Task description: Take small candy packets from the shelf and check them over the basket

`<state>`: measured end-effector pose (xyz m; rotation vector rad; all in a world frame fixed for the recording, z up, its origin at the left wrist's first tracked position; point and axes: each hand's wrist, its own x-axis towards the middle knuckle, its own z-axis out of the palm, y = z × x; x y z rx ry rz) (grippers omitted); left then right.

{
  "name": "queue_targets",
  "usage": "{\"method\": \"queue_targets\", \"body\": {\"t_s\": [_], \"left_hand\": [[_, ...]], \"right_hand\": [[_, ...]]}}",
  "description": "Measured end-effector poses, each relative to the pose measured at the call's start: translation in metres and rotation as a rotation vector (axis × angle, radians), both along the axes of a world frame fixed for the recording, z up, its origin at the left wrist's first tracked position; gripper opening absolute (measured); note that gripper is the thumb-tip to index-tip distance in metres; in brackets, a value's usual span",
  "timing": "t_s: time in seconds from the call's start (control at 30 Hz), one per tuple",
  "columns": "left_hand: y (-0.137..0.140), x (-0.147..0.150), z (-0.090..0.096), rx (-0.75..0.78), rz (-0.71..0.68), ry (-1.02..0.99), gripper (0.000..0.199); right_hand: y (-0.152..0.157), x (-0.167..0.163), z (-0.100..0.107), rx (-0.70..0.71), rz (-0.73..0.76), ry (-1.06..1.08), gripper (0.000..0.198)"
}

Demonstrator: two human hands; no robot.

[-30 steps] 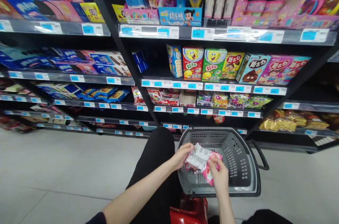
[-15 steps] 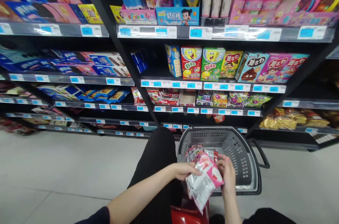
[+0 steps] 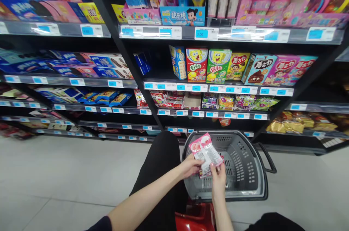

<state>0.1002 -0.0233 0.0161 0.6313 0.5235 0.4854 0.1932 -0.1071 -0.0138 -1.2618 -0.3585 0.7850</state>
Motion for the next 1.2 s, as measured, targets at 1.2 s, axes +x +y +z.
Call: {"method": "queue_targets", "body": {"t_s": [1.2], "left_hand": [[0.020, -0.008, 0.016, 0.522, 0.114, 0.330, 0.021]], "right_hand": [[-0.031, 0.048, 0.036, -0.139, -0.002, -0.429, 0.026]]}}
